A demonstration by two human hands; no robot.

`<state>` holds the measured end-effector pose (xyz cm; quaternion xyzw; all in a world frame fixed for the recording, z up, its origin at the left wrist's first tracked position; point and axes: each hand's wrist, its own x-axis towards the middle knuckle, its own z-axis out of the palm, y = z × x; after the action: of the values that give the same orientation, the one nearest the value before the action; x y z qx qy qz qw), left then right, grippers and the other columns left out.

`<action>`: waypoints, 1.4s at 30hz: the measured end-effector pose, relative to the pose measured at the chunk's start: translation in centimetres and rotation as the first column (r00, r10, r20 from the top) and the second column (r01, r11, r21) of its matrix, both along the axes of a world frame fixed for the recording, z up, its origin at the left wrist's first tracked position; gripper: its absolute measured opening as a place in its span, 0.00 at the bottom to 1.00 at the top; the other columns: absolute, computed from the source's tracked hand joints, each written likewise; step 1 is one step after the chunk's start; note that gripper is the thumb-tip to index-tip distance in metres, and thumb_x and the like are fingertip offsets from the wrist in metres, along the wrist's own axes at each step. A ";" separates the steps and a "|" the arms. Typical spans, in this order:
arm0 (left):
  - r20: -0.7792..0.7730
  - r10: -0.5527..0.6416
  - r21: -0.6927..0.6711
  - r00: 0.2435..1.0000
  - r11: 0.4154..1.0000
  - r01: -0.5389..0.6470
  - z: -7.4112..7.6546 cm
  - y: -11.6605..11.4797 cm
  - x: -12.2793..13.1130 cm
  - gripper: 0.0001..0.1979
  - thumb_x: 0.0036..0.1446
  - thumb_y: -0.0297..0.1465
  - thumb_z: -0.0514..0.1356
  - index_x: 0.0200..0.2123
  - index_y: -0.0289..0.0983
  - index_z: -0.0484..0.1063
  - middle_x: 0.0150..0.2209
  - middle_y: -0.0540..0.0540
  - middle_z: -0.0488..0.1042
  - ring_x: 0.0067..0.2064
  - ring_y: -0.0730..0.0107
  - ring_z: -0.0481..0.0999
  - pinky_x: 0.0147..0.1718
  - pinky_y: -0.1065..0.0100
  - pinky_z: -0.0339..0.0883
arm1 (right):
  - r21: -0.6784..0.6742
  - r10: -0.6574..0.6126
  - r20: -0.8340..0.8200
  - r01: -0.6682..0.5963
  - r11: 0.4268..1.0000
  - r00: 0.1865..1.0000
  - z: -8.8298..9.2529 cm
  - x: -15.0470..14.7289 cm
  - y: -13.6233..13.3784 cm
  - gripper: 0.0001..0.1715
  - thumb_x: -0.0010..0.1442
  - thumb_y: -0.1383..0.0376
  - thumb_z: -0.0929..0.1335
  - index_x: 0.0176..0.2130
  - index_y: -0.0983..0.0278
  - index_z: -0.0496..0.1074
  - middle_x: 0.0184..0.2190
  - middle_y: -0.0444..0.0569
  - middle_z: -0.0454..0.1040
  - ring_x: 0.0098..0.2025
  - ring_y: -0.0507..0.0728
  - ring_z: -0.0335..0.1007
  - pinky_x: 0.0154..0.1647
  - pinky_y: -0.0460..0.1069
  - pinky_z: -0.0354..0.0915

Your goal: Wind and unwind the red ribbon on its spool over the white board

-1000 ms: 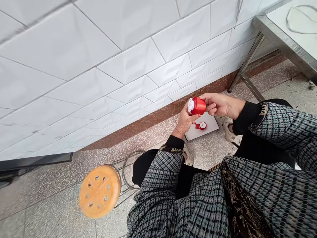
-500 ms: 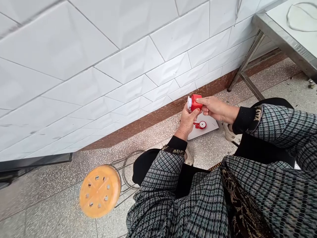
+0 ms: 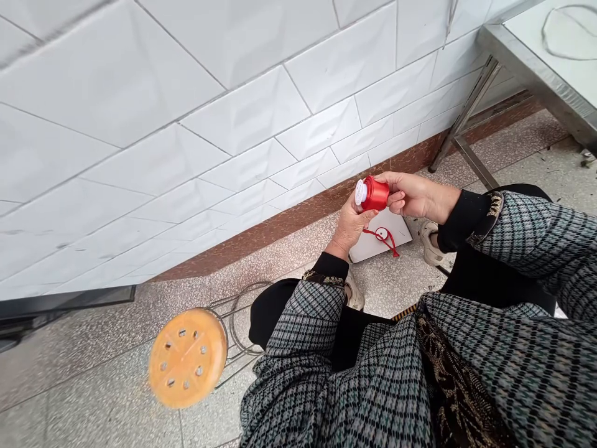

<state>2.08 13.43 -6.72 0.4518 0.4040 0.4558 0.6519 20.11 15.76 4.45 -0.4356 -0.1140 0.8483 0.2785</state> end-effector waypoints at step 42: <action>0.070 -0.092 -0.050 0.993 0.994 0.096 1.0 0.1 -0.6 0.46 0.42 0.47 0.82 0.63 0.44 0.73 0.22 0.59 0.68 0.17 0.83 0.53 0.16 0.71 0.45 | -0.032 -0.034 0.017 0.035 0.999 0.999 0.7 0.2 0.1 0.11 0.73 0.70 0.63 0.35 0.63 0.64 0.18 0.36 0.57 0.14 0.43 0.38 0.10 0.38 0.44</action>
<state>1.47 13.58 -5.69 0.4372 0.3721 0.4284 0.6977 20.32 15.87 5.11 -0.4490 -0.0950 0.8415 0.2852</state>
